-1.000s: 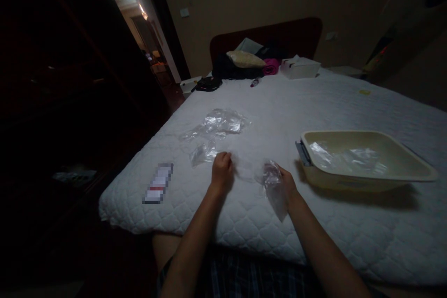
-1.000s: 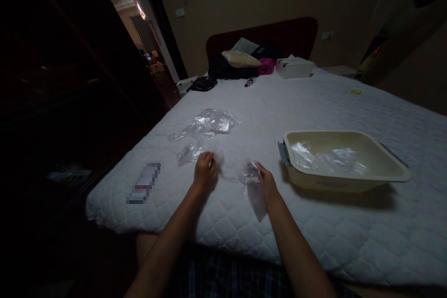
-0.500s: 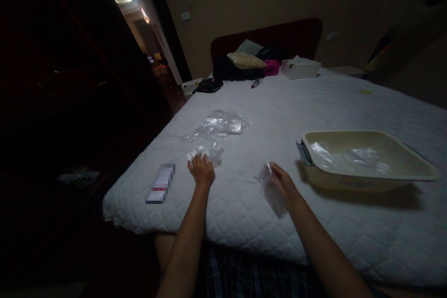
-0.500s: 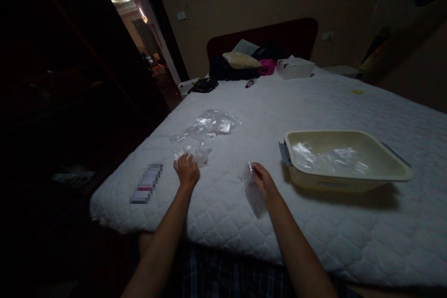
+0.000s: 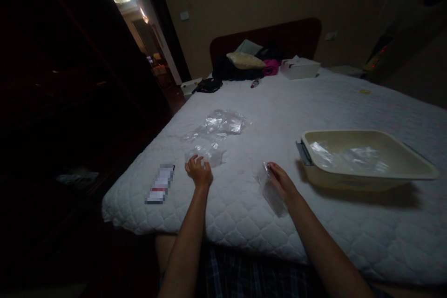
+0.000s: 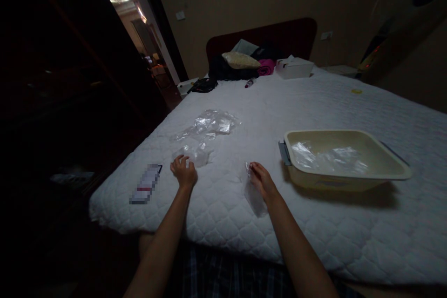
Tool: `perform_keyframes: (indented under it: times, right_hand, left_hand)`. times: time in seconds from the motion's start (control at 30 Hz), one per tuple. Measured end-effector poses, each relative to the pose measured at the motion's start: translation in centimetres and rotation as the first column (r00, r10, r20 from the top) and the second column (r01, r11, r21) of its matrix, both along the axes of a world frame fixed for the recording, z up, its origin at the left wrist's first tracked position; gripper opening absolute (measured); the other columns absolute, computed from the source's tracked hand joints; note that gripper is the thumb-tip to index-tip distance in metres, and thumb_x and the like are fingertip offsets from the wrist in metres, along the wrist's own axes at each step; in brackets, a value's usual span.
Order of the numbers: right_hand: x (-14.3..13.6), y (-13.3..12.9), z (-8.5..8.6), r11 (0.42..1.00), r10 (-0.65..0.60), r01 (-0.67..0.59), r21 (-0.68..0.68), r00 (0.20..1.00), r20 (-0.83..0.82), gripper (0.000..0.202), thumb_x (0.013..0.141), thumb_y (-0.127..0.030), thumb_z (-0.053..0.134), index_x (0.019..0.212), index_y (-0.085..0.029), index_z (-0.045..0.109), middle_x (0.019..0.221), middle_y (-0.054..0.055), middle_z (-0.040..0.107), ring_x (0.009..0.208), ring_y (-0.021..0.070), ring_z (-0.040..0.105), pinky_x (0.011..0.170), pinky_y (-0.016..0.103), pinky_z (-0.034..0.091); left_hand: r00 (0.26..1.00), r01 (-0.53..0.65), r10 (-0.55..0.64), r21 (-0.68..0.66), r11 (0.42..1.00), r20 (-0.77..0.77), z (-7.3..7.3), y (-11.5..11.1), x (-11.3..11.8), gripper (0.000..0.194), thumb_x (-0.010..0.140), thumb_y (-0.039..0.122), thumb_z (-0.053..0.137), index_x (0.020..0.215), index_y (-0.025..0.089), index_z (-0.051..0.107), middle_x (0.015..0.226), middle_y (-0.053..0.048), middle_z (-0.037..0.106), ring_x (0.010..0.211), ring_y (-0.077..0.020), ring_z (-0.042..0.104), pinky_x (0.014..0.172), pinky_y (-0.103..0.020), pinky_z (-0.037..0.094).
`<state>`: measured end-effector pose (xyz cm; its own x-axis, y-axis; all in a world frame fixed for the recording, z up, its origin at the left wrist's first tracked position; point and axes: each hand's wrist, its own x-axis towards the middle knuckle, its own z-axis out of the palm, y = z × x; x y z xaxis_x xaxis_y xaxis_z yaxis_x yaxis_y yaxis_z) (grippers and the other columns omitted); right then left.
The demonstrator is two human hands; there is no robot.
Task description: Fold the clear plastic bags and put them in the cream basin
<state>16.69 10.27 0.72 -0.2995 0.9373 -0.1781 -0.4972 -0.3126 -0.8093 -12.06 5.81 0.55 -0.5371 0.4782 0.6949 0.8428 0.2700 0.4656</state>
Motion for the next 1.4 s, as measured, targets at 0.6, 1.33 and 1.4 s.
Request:
perform_keyframes:
  times: [0.6,1.33,1.4]
  right_hand:
    - [-0.5,0.0,-0.4,0.991,-0.099,0.086,0.098,0.985,0.141,0.033,0.052,-0.043,0.076,0.073,-0.022,0.061,0.070,-0.003,0.062,0.063,0.0121,0.054,0.055,0.022,0.042]
    - [-1.3,-1.3,-0.6,0.983,0.083,-0.108,0.151,0.983,0.166,0.036,0.063,-0.036,0.072,0.096,-0.023,0.063,0.083,0.001,0.065,0.076,0.0129,0.060,0.072,0.026,0.047]
    - [-1.4,-1.5,-0.5,0.978,0.090,-0.127,0.166,0.973,0.212,0.035,0.063,-0.036,0.072,0.095,-0.024,0.064,0.080,0.000,0.065,0.071,0.0121,0.058,0.067,0.025,0.047]
  left_hand:
    - [-0.021,0.909,-0.527,0.236,0.344,0.849,-1.0,-1.0,14.6,0.039,0.061,0.049,0.068,0.063,0.011,0.058,0.057,0.000,0.053,0.053,-0.0076,0.047,0.053,-0.021,0.037]
    - [-0.382,0.417,-0.484,0.614,0.670,0.787,-1.5,-1.2,12.2,0.029,0.045,0.019,0.078,0.067,0.016,0.059,0.071,-0.002,0.065,0.066,-0.0178,0.060,0.072,-0.037,0.048]
    - [-0.415,0.401,-0.475,0.625,0.670,0.776,-1.4,-1.2,12.2,0.027,0.049,0.028,0.076,0.066,0.017,0.058,0.073,-0.002,0.066,0.068,-0.0183,0.061,0.071,-0.037,0.048]
